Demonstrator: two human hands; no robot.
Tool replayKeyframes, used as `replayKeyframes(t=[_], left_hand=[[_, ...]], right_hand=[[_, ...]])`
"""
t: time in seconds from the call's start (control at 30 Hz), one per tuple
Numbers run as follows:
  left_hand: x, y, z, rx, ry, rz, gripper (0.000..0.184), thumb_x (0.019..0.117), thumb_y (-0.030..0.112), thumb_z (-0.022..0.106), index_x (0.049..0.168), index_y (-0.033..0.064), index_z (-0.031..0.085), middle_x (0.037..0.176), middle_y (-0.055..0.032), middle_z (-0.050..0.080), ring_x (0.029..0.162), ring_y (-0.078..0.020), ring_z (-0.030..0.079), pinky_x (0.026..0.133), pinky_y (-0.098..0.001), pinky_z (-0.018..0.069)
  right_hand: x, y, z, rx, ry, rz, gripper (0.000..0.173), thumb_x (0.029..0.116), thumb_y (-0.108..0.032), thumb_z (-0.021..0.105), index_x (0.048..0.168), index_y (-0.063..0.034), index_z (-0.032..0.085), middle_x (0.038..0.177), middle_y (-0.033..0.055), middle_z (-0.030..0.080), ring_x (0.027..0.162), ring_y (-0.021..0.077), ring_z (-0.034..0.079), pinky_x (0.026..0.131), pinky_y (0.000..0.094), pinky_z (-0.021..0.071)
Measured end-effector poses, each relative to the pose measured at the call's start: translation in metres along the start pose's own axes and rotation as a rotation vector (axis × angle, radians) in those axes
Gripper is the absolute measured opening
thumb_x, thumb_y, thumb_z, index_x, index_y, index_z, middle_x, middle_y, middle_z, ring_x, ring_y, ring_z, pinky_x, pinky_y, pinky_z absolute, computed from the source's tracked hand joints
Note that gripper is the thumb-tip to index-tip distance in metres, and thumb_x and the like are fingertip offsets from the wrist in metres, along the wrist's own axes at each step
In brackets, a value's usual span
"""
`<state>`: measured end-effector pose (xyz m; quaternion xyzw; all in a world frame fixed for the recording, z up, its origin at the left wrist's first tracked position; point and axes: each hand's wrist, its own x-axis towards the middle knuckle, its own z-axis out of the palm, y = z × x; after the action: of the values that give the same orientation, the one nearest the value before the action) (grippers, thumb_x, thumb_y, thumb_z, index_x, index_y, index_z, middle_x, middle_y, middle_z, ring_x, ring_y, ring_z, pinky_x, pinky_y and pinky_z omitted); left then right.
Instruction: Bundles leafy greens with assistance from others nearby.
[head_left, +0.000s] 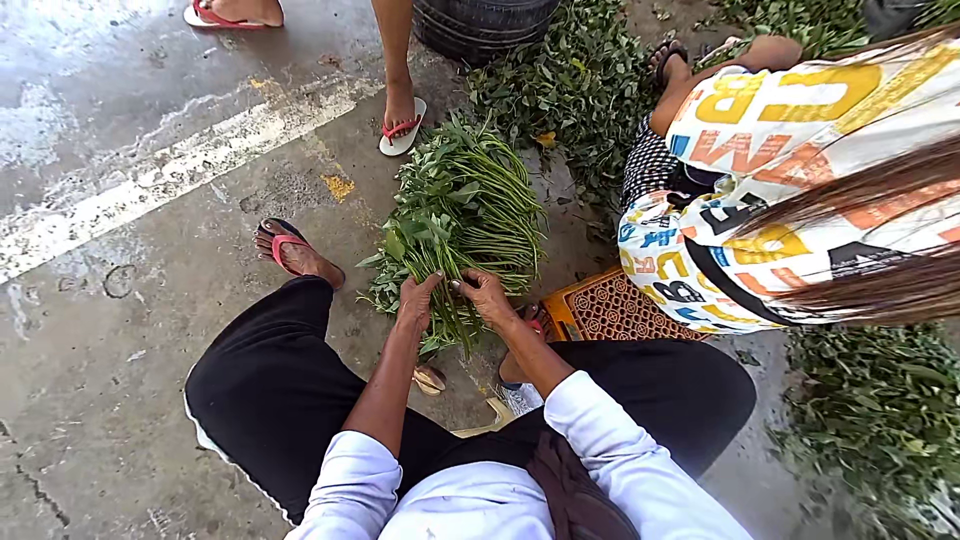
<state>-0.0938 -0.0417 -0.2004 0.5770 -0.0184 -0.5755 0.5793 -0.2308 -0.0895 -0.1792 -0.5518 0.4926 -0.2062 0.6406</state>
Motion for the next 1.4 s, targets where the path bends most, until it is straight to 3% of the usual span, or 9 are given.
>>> replayKeyframes(t=[0.2, 0.33, 0.43, 0.6, 0.8, 0.97, 1.2, 1.3, 1.4], left_hand=[[0.008, 0.0, -0.006, -0.16, 0.095, -0.026, 0.029, 0.104, 0.015, 0.06, 0.128, -0.0004, 0.053, 0.101, -0.0154, 0.074, 0.085, -0.0218, 0.074, 0.076, -0.0354, 0.0614], [0.003, -0.001, -0.003, -0.11, 0.027, -0.023, 0.032, 0.1016, 0.009, 0.062, 0.131, -0.0019, 0.052, 0.109, -0.0167, 0.073, 0.094, -0.024, 0.072, 0.085, -0.0403, 0.0592], [0.0, -0.002, -0.002, -0.082, -0.012, -0.01, 0.036, 0.0982, 0.007, 0.067, 0.131, 0.0015, 0.054, 0.116, -0.0131, 0.066, 0.101, -0.0209, 0.065, 0.09, -0.0407, 0.0556], [-0.002, -0.003, 0.0, -0.081, -0.021, -0.024, 0.044, 0.0892, -0.005, 0.072, 0.129, 0.0026, 0.054, 0.115, -0.0125, 0.066, 0.097, -0.0203, 0.066, 0.085, -0.0396, 0.0574], [0.002, -0.005, -0.003, -0.157, 0.062, -0.078, 0.039, 0.0941, -0.007, 0.064, 0.13, 0.0012, 0.049, 0.104, -0.016, 0.07, 0.085, -0.0249, 0.072, 0.076, -0.0407, 0.0612], [-0.006, -0.012, 0.003, -0.051, -0.157, -0.081, 0.049, 0.0868, -0.015, 0.066, 0.13, 0.0029, 0.051, 0.113, -0.0122, 0.065, 0.095, -0.0206, 0.065, 0.084, -0.0394, 0.0569], [-0.004, -0.019, 0.004, 0.113, -0.117, 0.032, 0.046, 0.09, -0.005, 0.072, 0.132, 0.0007, 0.054, 0.117, -0.0128, 0.066, 0.1, -0.0181, 0.065, 0.089, -0.0376, 0.056], [-0.005, -0.014, 0.002, 0.029, -0.067, -0.013, 0.04, 0.0928, -0.005, 0.067, 0.13, 0.001, 0.054, 0.112, -0.0129, 0.066, 0.092, -0.0192, 0.066, 0.082, -0.038, 0.0573], [0.005, -0.009, -0.005, -0.17, 0.047, -0.039, 0.033, 0.0964, -0.004, 0.061, 0.128, 0.0011, 0.057, 0.106, -0.0148, 0.067, 0.079, -0.0241, 0.069, 0.075, -0.0421, 0.0611]], right_hand=[[0.002, 0.006, 0.001, 0.193, 0.054, 0.049, 0.017, 0.106, -0.01, 0.055, 0.12, -0.0021, 0.062, 0.1, 0.0089, 0.068, 0.079, 0.0129, 0.067, 0.07, 0.0284, 0.0581], [0.001, 0.013, 0.001, 0.078, 0.011, 0.007, 0.019, 0.105, -0.011, 0.057, 0.12, -0.0009, 0.065, 0.108, 0.0115, 0.071, 0.084, 0.0146, 0.068, 0.076, 0.0314, 0.0584], [0.005, 0.016, 0.004, 0.007, 0.009, -0.022, 0.018, 0.1033, -0.006, 0.059, 0.116, 0.0051, 0.065, 0.101, 0.0139, 0.067, 0.083, 0.0153, 0.066, 0.077, 0.0324, 0.0581], [0.005, 0.017, 0.007, -0.052, 0.094, -0.049, 0.018, 0.0982, -0.005, 0.068, 0.113, 0.0063, 0.067, 0.108, 0.0183, 0.066, 0.087, 0.0213, 0.068, 0.079, 0.0364, 0.0606], [0.001, 0.004, 0.006, -0.073, 0.212, -0.116, 0.021, 0.0984, -0.006, 0.067, 0.116, 0.0045, 0.066, 0.102, 0.0162, 0.069, 0.084, 0.0188, 0.068, 0.08, 0.0355, 0.0585], [0.0, 0.007, 0.002, -0.158, 0.194, -0.147, 0.019, 0.0962, -0.011, 0.072, 0.111, 0.0009, 0.071, 0.103, 0.0153, 0.071, 0.089, 0.021, 0.067, 0.083, 0.04, 0.0563], [0.004, 0.005, 0.003, -0.326, 0.135, -0.167, 0.026, 0.1027, -0.016, 0.064, 0.113, 0.0048, 0.073, 0.111, 0.021, 0.068, 0.102, 0.0293, 0.065, 0.094, 0.0458, 0.0523], [0.001, -0.002, 0.001, -0.43, 0.145, -0.183, 0.027, 0.1053, -0.015, 0.059, 0.119, 0.004, 0.072, 0.111, 0.0219, 0.066, 0.094, 0.0306, 0.066, 0.089, 0.0462, 0.0539], [-0.002, -0.006, -0.01, -0.326, 0.214, -0.113, 0.028, 0.1069, -0.019, 0.057, 0.125, -0.0004, 0.069, 0.113, 0.017, 0.064, 0.077, 0.0215, 0.063, 0.071, 0.0375, 0.0559]])
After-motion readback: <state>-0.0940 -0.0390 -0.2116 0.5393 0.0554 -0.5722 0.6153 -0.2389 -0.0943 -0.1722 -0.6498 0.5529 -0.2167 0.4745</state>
